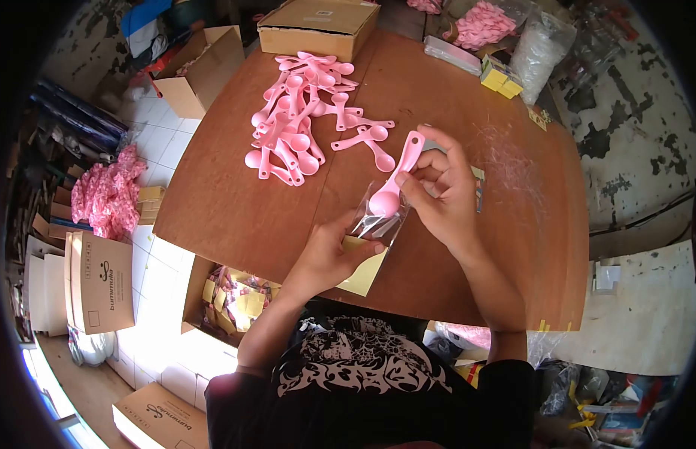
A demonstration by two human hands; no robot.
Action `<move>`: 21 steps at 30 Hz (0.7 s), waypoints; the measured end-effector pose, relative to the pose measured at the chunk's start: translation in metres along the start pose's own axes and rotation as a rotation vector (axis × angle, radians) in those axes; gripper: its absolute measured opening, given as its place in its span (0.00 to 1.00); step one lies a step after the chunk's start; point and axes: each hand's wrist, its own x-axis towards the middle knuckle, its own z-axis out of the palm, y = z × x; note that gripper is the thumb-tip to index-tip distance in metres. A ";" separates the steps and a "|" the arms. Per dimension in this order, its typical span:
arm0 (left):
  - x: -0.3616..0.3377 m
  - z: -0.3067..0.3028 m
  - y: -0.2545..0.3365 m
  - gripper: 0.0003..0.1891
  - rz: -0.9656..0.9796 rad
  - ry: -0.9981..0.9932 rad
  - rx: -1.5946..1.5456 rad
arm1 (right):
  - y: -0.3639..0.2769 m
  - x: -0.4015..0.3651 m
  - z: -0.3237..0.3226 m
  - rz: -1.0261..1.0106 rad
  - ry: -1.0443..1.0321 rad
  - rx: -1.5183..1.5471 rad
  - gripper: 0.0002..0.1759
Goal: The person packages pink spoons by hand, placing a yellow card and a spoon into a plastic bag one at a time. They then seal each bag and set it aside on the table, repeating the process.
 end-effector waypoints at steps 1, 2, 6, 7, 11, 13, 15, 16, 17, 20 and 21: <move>0.001 0.002 -0.001 0.21 0.000 0.000 0.001 | 0.003 -0.002 0.003 -0.035 -0.017 -0.054 0.31; 0.002 0.004 -0.004 0.19 0.079 0.053 -0.022 | 0.005 -0.004 0.006 -0.054 -0.007 -0.022 0.29; 0.001 0.007 -0.002 0.14 0.096 0.076 -0.223 | 0.004 -0.011 0.009 -0.087 -0.002 -0.165 0.25; 0.000 0.005 -0.002 0.14 0.095 0.075 -0.223 | 0.004 -0.012 0.009 -0.086 -0.001 -0.164 0.25; -0.001 0.003 0.001 0.19 0.043 0.060 -0.078 | 0.000 -0.017 0.009 -0.139 -0.010 -0.283 0.21; 0.000 0.007 0.001 0.20 0.085 0.090 -0.060 | -0.002 -0.017 0.009 -0.147 0.011 -0.296 0.18; 0.001 0.010 -0.002 0.16 0.112 0.130 -0.086 | -0.001 -0.017 0.003 -0.271 -0.080 -0.421 0.12; 0.000 0.010 0.000 0.16 0.112 0.129 -0.087 | -0.003 -0.019 0.003 -0.219 -0.096 -0.368 0.07; -0.001 0.009 0.003 0.16 0.104 0.116 -0.049 | -0.002 -0.022 0.001 -0.218 -0.095 -0.369 0.07; 0.001 0.008 -0.004 0.18 0.110 0.052 -0.018 | -0.004 -0.029 -0.010 0.161 -0.184 0.004 0.07; 0.003 0.008 -0.001 0.21 0.122 0.001 -0.024 | -0.014 -0.026 -0.014 0.163 -0.183 0.003 0.07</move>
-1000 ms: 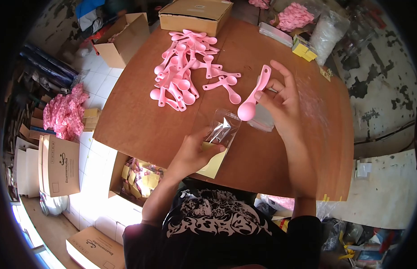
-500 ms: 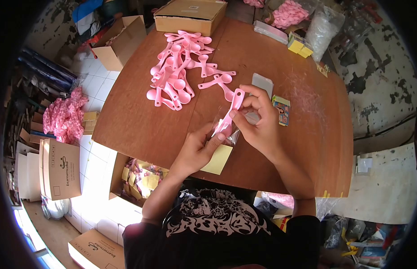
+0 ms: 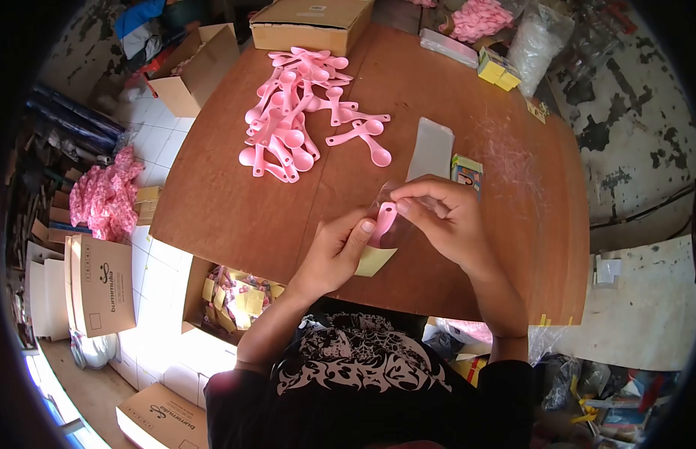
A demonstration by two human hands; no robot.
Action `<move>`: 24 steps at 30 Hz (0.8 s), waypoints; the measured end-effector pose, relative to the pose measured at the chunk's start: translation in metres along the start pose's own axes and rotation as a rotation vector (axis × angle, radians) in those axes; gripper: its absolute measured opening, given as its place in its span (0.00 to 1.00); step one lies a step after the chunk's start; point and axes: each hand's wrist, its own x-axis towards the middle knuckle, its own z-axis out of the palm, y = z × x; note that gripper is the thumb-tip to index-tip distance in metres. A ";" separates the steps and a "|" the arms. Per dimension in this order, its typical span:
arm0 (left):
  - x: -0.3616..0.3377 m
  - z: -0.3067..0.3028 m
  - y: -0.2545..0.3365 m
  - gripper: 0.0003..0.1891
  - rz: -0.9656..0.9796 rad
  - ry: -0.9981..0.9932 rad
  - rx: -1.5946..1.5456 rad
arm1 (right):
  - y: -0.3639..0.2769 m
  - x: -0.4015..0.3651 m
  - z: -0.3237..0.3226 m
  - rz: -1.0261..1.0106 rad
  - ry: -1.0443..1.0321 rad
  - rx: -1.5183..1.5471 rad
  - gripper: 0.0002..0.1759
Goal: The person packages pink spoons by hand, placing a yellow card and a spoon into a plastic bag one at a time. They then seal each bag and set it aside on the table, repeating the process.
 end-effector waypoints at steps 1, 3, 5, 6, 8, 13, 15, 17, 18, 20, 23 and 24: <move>-0.001 0.002 0.007 0.24 0.036 0.008 -0.008 | -0.013 0.000 -0.006 -0.088 0.056 -0.083 0.07; 0.003 0.002 0.002 0.26 0.137 0.058 0.026 | -0.044 -0.001 -0.024 -0.292 0.203 -0.324 0.07; 0.004 -0.001 0.000 0.28 0.219 0.096 0.026 | -0.062 0.000 -0.039 -0.404 0.296 -0.483 0.07; 0.005 -0.001 0.001 0.28 0.217 0.092 0.024 | -0.065 0.005 -0.044 -0.561 0.414 -0.554 0.07; 0.004 0.000 0.004 0.26 0.204 0.161 -0.008 | -0.055 0.023 -0.061 -0.710 0.534 -0.629 0.07; 0.004 0.000 0.007 0.23 0.202 0.115 0.027 | -0.016 0.029 -0.067 -0.395 0.335 -0.555 0.08; 0.006 0.000 0.008 0.22 0.186 0.109 0.102 | -0.029 0.018 -0.059 -0.398 0.251 -0.617 0.08; 0.010 0.003 0.015 0.23 0.229 0.137 0.145 | -0.035 0.005 -0.048 -0.393 0.170 -0.673 0.08; 0.012 0.005 0.019 0.23 0.267 0.165 0.187 | -0.036 -0.001 -0.042 -0.296 0.078 -0.526 0.08; 0.015 0.009 0.024 0.22 0.306 0.143 0.131 | -0.027 -0.014 -0.028 -0.144 -0.026 -0.199 0.09; 0.009 0.012 0.030 0.18 0.129 0.048 -0.144 | -0.028 -0.028 -0.014 0.087 -0.043 -0.014 0.08; 0.006 0.013 0.031 0.15 -0.090 -0.025 -0.359 | -0.027 -0.028 -0.014 0.086 -0.044 -0.014 0.08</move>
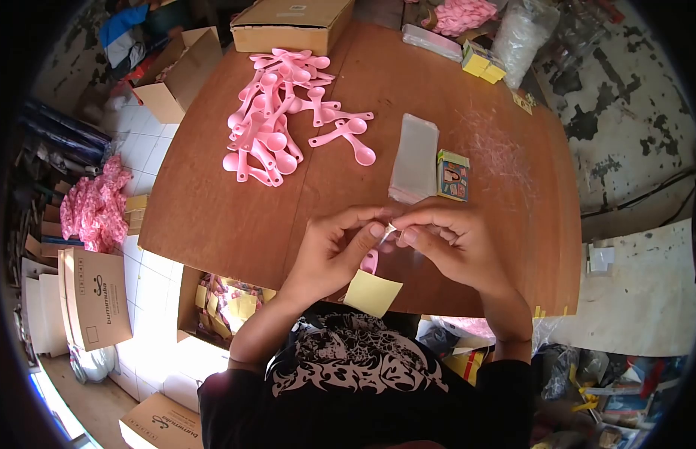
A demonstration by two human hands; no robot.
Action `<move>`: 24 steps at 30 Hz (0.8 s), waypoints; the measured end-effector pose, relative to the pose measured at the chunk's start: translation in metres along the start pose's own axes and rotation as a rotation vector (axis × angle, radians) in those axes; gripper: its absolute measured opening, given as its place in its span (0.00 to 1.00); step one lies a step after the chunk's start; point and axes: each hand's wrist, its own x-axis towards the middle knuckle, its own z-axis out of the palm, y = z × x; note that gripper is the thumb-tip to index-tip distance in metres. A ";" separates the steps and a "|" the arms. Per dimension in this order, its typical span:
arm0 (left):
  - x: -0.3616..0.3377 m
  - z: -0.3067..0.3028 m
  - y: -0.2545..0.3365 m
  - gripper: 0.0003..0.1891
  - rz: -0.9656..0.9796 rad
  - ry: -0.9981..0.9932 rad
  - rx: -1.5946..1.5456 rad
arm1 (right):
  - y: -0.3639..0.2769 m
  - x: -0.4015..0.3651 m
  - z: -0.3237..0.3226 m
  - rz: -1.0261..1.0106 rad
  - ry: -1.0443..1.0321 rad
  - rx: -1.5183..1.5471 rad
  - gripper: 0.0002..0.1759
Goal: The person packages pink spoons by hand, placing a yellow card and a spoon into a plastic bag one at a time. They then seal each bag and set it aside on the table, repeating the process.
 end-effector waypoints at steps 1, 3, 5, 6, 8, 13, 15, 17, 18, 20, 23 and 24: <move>0.002 -0.002 -0.013 0.12 0.119 0.019 0.137 | 0.002 0.000 0.000 -0.116 0.008 -0.186 0.08; -0.001 0.002 -0.007 0.12 0.072 0.031 0.134 | 0.006 0.000 0.005 -0.301 0.087 -0.435 0.07; -0.002 0.006 -0.008 0.12 0.068 0.051 0.185 | 0.007 0.000 0.007 -0.390 0.137 -0.574 0.06; -0.002 0.006 -0.008 0.12 0.067 0.048 0.185 | 0.008 0.000 0.008 -0.481 0.182 -0.714 0.06; -0.004 0.006 -0.005 0.12 0.097 0.031 0.347 | 0.006 0.000 0.011 -0.549 0.199 -0.787 0.08; -0.007 0.011 0.008 0.12 0.093 0.007 0.410 | 0.005 -0.005 0.016 -0.690 0.178 -1.202 0.12; -0.008 0.013 0.009 0.12 0.100 -0.010 0.457 | 0.007 -0.006 0.020 -0.726 0.185 -1.387 0.13; -0.011 0.017 0.008 0.13 0.102 -0.018 0.342 | 0.009 -0.005 0.023 -0.737 0.195 -1.388 0.13; -0.011 0.016 0.009 0.13 0.102 -0.018 0.343 | 0.009 -0.004 0.023 -0.754 0.205 -1.393 0.12; -0.011 0.010 0.012 0.18 0.054 -0.117 0.439 | 0.012 -0.004 0.021 -0.709 0.222 -1.315 0.11; -0.011 0.005 0.013 0.18 0.038 -0.157 0.507 | 0.013 -0.001 0.019 -0.594 0.250 -1.019 0.10; -0.011 0.005 0.013 0.18 0.034 -0.158 0.509 | 0.011 0.001 0.016 -0.532 0.263 -0.810 0.10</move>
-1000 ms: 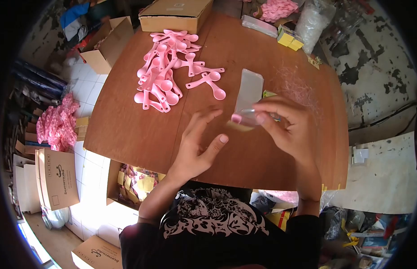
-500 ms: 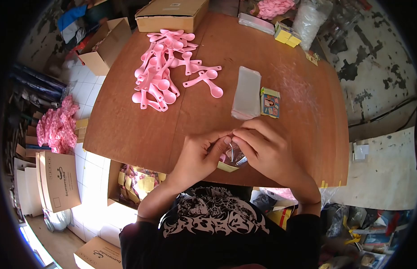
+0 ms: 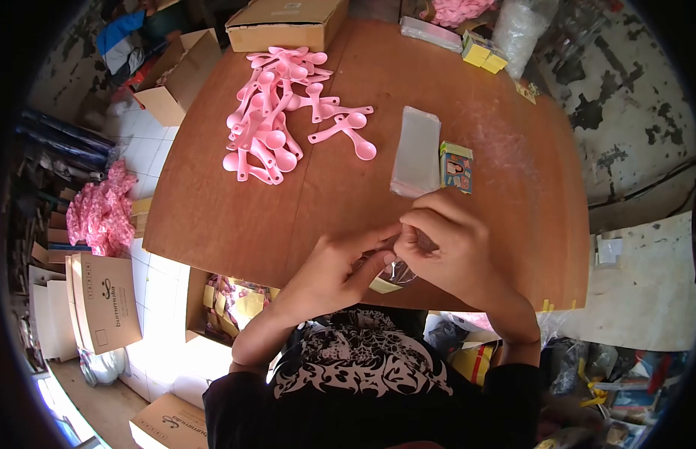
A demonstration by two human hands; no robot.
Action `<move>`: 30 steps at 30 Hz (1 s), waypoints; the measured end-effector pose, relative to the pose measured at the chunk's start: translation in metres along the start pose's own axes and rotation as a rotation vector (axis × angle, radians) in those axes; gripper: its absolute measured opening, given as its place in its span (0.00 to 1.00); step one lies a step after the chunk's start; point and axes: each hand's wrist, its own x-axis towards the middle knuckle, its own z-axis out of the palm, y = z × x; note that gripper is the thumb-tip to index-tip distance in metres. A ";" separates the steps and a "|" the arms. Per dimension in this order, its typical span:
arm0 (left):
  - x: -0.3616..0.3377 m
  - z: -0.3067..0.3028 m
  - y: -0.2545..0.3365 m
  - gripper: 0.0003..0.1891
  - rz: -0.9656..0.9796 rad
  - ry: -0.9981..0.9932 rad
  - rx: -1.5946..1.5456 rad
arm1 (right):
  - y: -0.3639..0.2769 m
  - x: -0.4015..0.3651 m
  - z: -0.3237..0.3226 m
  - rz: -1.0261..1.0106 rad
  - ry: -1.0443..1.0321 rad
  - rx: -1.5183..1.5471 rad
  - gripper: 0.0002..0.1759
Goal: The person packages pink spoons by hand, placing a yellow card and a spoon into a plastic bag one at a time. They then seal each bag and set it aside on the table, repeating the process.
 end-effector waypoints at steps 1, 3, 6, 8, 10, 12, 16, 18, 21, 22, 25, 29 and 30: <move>0.000 0.001 -0.001 0.18 0.076 0.037 -0.026 | 0.002 0.005 -0.006 0.037 0.002 0.123 0.10; -0.001 0.002 -0.004 0.18 0.151 0.077 -0.053 | -0.001 0.007 -0.017 0.142 0.027 0.286 0.09; -0.004 0.001 -0.009 0.16 0.251 0.117 -0.128 | 0.008 0.006 -0.045 0.348 0.166 0.737 0.04; -0.005 0.001 -0.007 0.14 0.200 0.219 -0.256 | 0.042 0.007 -0.072 0.234 0.234 0.980 0.03; -0.004 0.002 -0.010 0.13 0.245 0.258 -0.268 | 0.100 0.005 -0.098 0.062 0.136 1.303 0.06; -0.003 0.004 -0.009 0.13 0.227 0.313 -0.387 | 0.195 -0.021 -0.108 0.383 0.076 1.232 0.10; -0.002 0.002 -0.007 0.15 0.211 0.319 -0.253 | 0.322 -0.113 -0.069 0.540 0.098 -0.513 0.20; 0.006 0.002 -0.009 0.15 0.207 0.346 -0.244 | 0.224 -0.067 -0.056 0.596 0.215 -0.210 0.25; 0.010 0.007 -0.013 0.16 0.154 0.317 -0.210 | 0.093 -0.017 -0.057 0.603 -0.073 0.409 0.30; 0.013 0.009 -0.012 0.16 0.163 0.342 -0.214 | 0.073 -0.006 -0.052 0.395 -0.185 0.495 0.31; 0.014 0.010 -0.019 0.18 0.168 0.358 -0.181 | 0.023 -0.001 -0.017 0.236 -0.234 0.593 0.26; 0.015 0.015 -0.024 0.34 0.346 0.433 -0.494 | 0.001 0.012 -0.007 0.261 0.039 0.429 0.08; 0.016 0.007 -0.027 0.34 0.346 0.439 -0.490 | 0.004 0.019 -0.011 0.155 0.016 0.333 0.07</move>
